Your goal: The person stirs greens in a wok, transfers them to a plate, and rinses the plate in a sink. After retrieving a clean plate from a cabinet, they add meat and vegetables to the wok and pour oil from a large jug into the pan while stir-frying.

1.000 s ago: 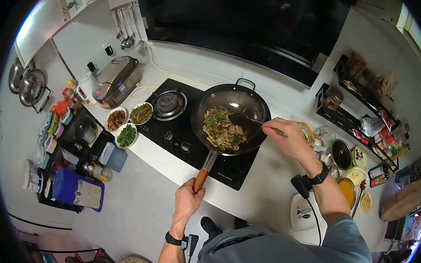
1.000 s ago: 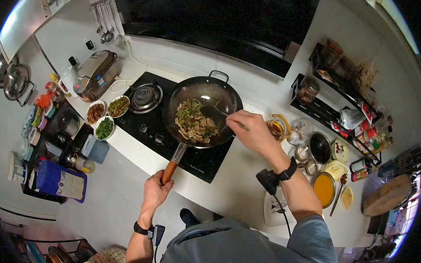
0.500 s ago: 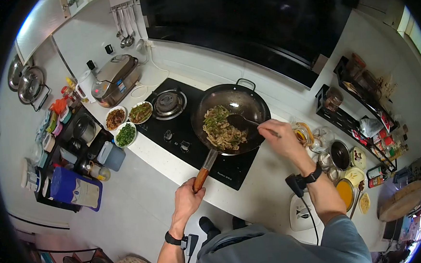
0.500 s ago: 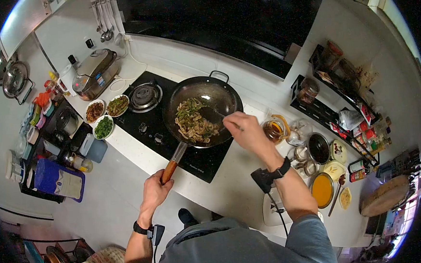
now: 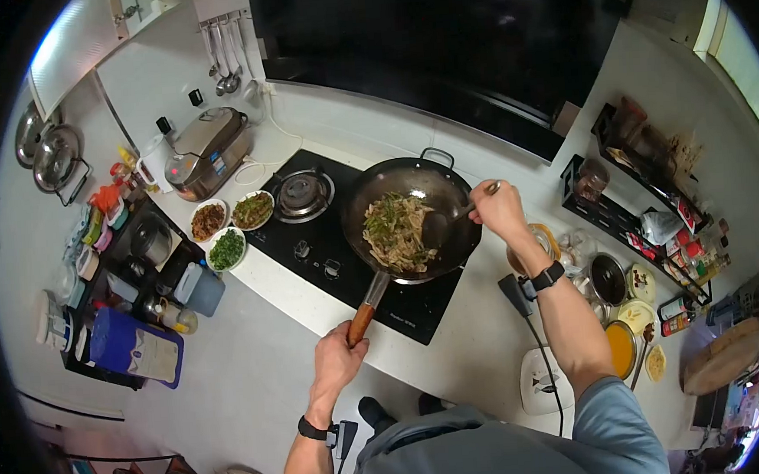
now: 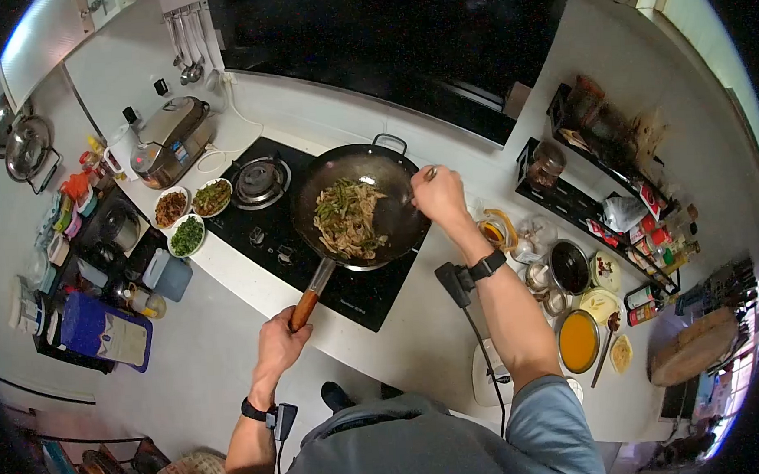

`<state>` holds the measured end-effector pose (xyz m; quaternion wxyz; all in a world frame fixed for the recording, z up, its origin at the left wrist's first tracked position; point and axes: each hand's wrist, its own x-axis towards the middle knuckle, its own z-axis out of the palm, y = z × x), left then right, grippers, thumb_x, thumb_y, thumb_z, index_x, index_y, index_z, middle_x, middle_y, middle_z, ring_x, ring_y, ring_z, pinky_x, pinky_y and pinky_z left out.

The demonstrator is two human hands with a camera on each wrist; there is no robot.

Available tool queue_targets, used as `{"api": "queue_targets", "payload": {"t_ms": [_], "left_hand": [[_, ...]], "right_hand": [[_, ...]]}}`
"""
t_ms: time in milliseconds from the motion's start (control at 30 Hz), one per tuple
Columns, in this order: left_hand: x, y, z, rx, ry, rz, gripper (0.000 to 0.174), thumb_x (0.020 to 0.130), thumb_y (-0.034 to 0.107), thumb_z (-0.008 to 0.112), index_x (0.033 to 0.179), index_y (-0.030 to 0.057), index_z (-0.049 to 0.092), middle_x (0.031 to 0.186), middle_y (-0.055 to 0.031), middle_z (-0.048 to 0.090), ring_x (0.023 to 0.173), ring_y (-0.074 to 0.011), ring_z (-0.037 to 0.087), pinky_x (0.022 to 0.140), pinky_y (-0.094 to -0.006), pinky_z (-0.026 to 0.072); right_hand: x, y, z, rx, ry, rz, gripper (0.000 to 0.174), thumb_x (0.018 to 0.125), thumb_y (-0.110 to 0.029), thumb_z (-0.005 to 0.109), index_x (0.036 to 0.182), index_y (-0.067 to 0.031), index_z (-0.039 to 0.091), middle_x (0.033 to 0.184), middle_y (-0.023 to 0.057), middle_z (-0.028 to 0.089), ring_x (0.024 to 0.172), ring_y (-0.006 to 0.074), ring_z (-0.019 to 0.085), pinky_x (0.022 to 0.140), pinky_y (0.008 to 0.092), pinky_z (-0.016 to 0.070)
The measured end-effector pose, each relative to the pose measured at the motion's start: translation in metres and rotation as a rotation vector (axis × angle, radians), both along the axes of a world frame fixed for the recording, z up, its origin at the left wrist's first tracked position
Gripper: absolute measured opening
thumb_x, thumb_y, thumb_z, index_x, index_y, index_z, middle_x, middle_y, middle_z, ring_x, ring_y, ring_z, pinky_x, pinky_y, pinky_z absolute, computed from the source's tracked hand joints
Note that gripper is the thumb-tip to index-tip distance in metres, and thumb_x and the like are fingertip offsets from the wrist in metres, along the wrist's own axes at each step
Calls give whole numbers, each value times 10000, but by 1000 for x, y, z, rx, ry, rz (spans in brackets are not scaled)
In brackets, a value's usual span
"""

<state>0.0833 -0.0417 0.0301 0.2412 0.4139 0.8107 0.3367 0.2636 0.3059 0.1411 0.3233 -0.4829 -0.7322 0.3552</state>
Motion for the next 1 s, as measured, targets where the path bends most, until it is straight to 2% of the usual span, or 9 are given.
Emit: {"api": "queue_targets", "payload": {"t_ms": [67, 133, 333, 500, 633, 733, 833, 933, 1000], "left_hand": [[0, 0, 1, 8, 1, 8, 351, 882, 197, 778, 1189, 32, 736, 974, -259, 753, 893, -438, 739, 826, -484, 582], [1, -2, -1, 7, -2, 13, 347, 882, 196, 777, 1186, 35, 735, 981, -261, 753, 899, -443, 738, 827, -487, 581], [2, -2, -2, 22, 11, 14, 321, 879, 196, 778, 1148, 27, 729, 964, -258, 750, 911, -455, 729, 833, -502, 577], [1, -1, -3, 6, 17, 13, 342, 876, 199, 787, 1164, 22, 731, 980, -253, 752, 929, -449, 729, 847, -498, 577], [1, -1, -3, 11, 15, 5, 362, 874, 203, 790, 1175, 11, 730, 981, -254, 752, 924, -443, 733, 842, -493, 579], [3, -1, -2, 8, 24, 0, 364, 878, 200, 782, 1180, 3, 729, 973, -255, 754, 908, -441, 737, 833, -490, 581], [2, 1, -4, 17, 38, 20, 363, 879, 197, 778, 1183, 5, 730, 971, -255, 756, 891, -440, 739, 826, -484, 584], [1, 1, -4, 4, 15, 6, 361, 879, 193, 776, 1185, 6, 732, 968, -260, 756, 890, -442, 740, 829, -481, 586], [3, 1, -3, 34, 5, 23, 371, 876, 197, 780, 1189, 5, 733, 955, -267, 751, 888, -446, 740, 825, -481, 586]], "right_hand": [[1, 9, 12, 4, -26, -22, 320, 1002, -169, 612, 842, 74, 745, 678, 203, 737, 635, 257, 782, 627, 363, 619], [1, 9, 19, -11, 91, -70, 332, 1013, -173, 589, 856, 81, 734, 656, 196, 732, 602, 252, 771, 622, 371, 628], [-18, 26, -34, -60, 70, -109, 287, 1003, -132, 576, 904, 72, 753, 669, 180, 738, 581, 257, 764, 575, 369, 624], [-6, 14, 8, -127, 65, -93, 280, 989, -144, 606, 950, 85, 762, 711, 170, 746, 590, 243, 758, 563, 373, 622], [1, -2, -5, -155, 219, -65, 277, 990, -157, 623, 951, 78, 763, 718, 158, 742, 617, 228, 762, 554, 361, 613], [-1, -17, -23, -187, 164, 22, 260, 1000, -152, 617, 943, 54, 765, 712, 137, 742, 636, 217, 764, 567, 348, 602], [1, -26, -9, -53, 79, 78, 262, 1011, -167, 613, 942, 37, 762, 721, 124, 749, 670, 195, 769, 605, 338, 594], [0, -36, -5, -42, 156, 89, 265, 1009, -198, 626, 947, 18, 766, 719, 106, 751, 700, 176, 772, 644, 324, 591], [-5, -43, -16, -151, 241, 151, 260, 1005, -206, 642, 942, 15, 764, 718, 117, 745, 688, 172, 754, 661, 319, 583]]}}
